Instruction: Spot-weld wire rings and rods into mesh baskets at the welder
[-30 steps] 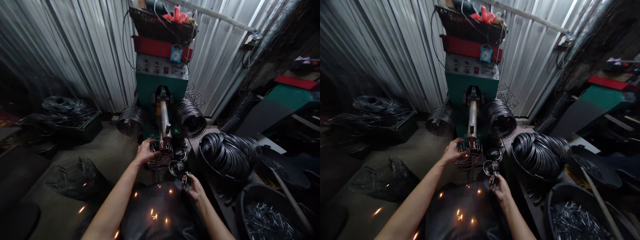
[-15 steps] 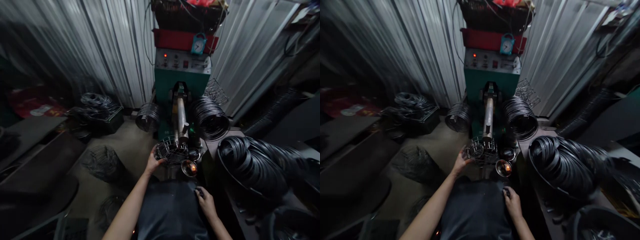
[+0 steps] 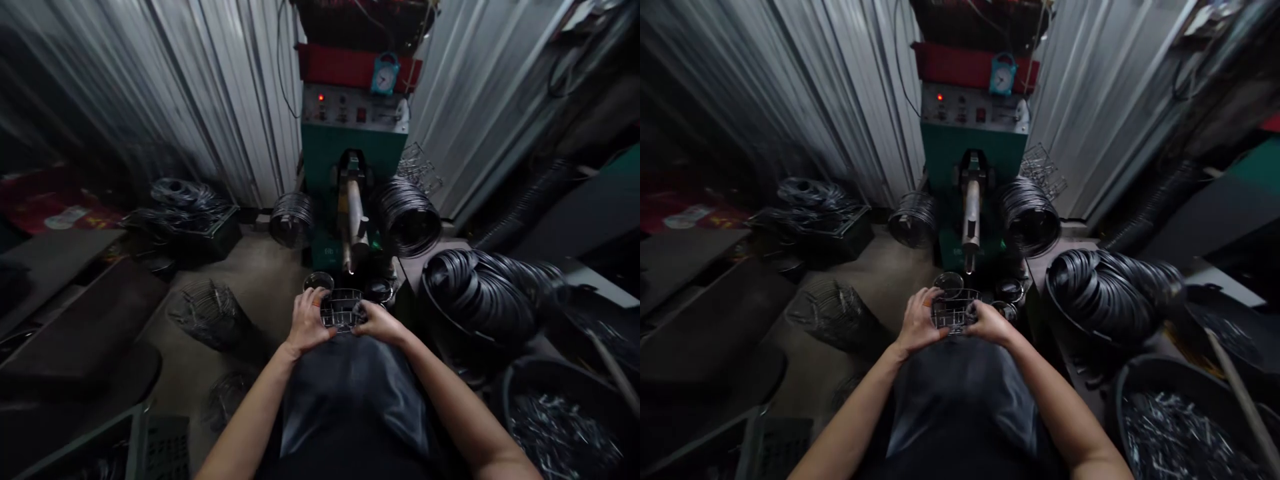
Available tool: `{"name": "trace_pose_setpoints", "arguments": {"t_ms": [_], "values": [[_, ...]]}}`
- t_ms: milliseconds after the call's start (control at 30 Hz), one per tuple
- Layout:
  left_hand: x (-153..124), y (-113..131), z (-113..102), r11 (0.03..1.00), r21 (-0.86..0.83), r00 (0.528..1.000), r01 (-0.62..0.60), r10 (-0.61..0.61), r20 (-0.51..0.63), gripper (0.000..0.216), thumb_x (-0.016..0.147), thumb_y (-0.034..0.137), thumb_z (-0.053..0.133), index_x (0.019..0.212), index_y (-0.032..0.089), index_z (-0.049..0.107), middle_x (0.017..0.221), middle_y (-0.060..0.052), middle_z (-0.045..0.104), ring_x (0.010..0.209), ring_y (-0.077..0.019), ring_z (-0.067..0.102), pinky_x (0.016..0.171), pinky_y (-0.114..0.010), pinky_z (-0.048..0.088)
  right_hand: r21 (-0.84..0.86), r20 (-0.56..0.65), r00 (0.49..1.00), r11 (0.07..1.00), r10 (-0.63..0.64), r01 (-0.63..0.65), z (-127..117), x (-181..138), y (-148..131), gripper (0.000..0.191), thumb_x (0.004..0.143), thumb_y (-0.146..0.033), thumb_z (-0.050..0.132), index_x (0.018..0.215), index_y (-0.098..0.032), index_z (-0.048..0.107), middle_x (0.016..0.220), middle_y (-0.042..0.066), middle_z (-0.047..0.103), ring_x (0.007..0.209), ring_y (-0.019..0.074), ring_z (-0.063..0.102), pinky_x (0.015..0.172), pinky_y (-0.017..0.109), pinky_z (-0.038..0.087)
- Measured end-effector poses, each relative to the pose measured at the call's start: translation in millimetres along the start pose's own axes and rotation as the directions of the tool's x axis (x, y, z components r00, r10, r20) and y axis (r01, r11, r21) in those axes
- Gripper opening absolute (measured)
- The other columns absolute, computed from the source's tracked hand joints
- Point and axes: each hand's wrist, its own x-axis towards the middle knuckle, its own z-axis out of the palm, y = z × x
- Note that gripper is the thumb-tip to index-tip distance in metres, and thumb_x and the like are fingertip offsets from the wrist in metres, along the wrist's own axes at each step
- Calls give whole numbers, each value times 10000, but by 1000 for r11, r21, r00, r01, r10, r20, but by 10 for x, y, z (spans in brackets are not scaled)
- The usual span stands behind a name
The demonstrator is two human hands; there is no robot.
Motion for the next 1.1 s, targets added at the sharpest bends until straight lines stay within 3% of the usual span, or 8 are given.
{"name": "trace_pose_setpoints", "arguments": {"t_ms": [200, 333, 433, 533, 700, 900, 1100], "values": [[55, 270, -19, 986, 158, 996, -54, 43, 75, 623, 511, 299, 719, 1102, 203, 548, 1297, -138, 505, 1228, -373, 384, 1003, -502, 300, -181, -333, 941, 984, -59, -2, 264, -10, 74, 149, 658, -118, 550, 780, -203, 561, 655, -40, 579, 613, 119, 524, 574, 201, 372], [67, 243, -7, 990, 139, 997, -21, 11, 73, 620, 509, 299, 710, 1095, 181, 547, 1301, -147, 496, 1230, -363, 385, 1004, -495, 304, -201, -158, 956, 956, -247, 214, 259, -74, 194, 192, 739, -118, 518, 875, -198, 628, 795, 13, 663, 744, 142, 607, 681, 217, 431], [99, 222, -12, 996, 91, 995, 16, -25, 94, 619, 507, 289, 704, 1093, 177, 543, 1300, -136, 495, 1234, -344, 389, 1011, -475, 317, -211, -54, 934, 918, -353, 335, 193, -59, 256, 231, 792, -136, 498, 958, -169, 656, 901, 62, 678, 843, 163, 626, 753, 250, 458], [154, 229, -15, 997, 64, 994, 36, -42, 105, 614, 507, 274, 698, 1092, 171, 541, 1297, -131, 497, 1239, -325, 391, 1021, -455, 319, -272, -81, 937, 912, -339, 307, 184, -33, 251, 266, 800, -132, 513, 1014, -179, 663, 949, 68, 680, 877, 167, 632, 777, 255, 467], [216, 261, 7, 997, 80, 995, -1, -7, 103, 596, 499, 263, 700, 1070, 196, 545, 1301, -128, 498, 1245, -327, 385, 1024, -468, 305, -396, -134, 972, 910, -191, 124, 227, -18, 185, 302, 766, -131, 567, 1042, -209, 664, 1002, 70, 677, 912, 192, 631, 789, 270, 471], [250, 233, 30, 998, 41, 989, 50, -55, 135, 579, 498, 263, 704, 1053, 208, 545, 1281, -107, 511, 1232, -322, 400, 1007, -468, 327, -271, 30, 960, 922, -280, 277, 96, -13, 219, 279, 809, -126, 528, 1052, -189, 649, 1004, 69, 658, 928, 175, 621, 793, 259, 464], [361, 155, 62, 999, -15, 993, 46, -44, 113, 585, 489, 246, 710, 1048, 213, 540, 1283, -98, 506, 1223, -306, 417, 1007, -451, 343, -393, 46, 962, 881, -267, 263, 42, 28, 212, 370, 754, -92, 579, 1104, -209, 609, 1046, 66, 638, 943, 184, 612, 775, 255, 451]]}}
